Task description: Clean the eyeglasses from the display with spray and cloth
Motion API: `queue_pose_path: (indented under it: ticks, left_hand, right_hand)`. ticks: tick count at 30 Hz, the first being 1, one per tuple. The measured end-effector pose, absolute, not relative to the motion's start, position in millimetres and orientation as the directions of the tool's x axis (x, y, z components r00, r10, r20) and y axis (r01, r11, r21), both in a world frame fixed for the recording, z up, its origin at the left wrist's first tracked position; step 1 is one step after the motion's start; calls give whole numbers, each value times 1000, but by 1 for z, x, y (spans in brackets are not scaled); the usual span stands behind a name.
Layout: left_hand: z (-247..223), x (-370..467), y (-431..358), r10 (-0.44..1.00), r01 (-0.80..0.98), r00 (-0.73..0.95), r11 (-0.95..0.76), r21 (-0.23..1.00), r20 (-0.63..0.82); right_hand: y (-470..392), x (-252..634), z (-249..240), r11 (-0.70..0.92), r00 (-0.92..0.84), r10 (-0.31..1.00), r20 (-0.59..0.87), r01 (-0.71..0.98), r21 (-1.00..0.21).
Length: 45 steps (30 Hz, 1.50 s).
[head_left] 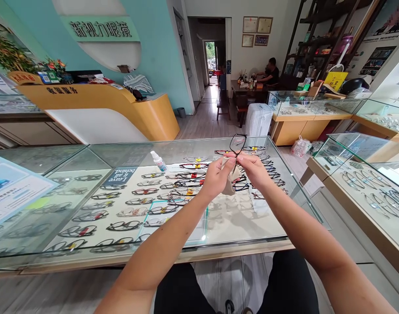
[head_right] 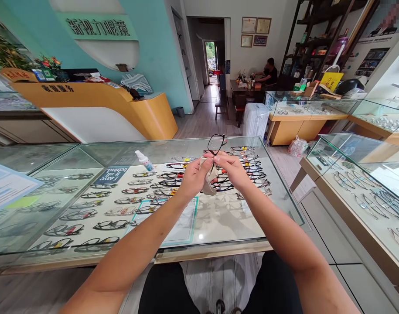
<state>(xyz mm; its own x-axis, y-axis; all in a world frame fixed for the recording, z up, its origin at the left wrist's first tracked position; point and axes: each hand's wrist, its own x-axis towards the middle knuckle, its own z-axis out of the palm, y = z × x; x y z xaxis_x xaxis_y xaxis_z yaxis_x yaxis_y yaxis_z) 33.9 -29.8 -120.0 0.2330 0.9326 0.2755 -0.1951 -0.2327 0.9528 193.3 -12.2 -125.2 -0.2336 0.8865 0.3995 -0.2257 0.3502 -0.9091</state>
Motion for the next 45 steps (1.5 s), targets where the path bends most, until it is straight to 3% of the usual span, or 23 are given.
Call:
queue_pose_path:
  ticks: [10,15,20,23,31,38,42,45]
  left_hand:
    - [-122,9,-9,769,-59,574,-302,951,280]
    - [-123,18,-17,839,-71,442,-318,945,316]
    - [-126,27,-23,900,-144,264,-319,937,347]
    - [-126,26,-21,893,-155,310,-292,944,327]
    - [-120,13,-16,791,-54,537,-312,948,291]
    - [-124,27,-28,923,-131,279,-235,963,264]
    - [-126,27,-22,917,-153,323,-192,969,233]
    - [-128,23,-14,886,-93,335,-307,947,320]
  right_hand:
    - [-9,203,-116,162,-221,944,243,-329,-930]
    - [-11,196,-116,95,-274,938,212,-385,-918]
    - [-13,192,-123,194,-302,907,295,-323,-926]
    - [-11,195,-124,240,-265,911,316,-281,-929]
    - [-12,201,-111,132,-232,949,213,-322,-937]
    - [-12,196,-124,183,-304,916,263,-268,-946]
    - [-11,196,-124,217,-234,932,278,-255,-942]
    - [-11,197,-120,219,-187,942,278,-285,-933]
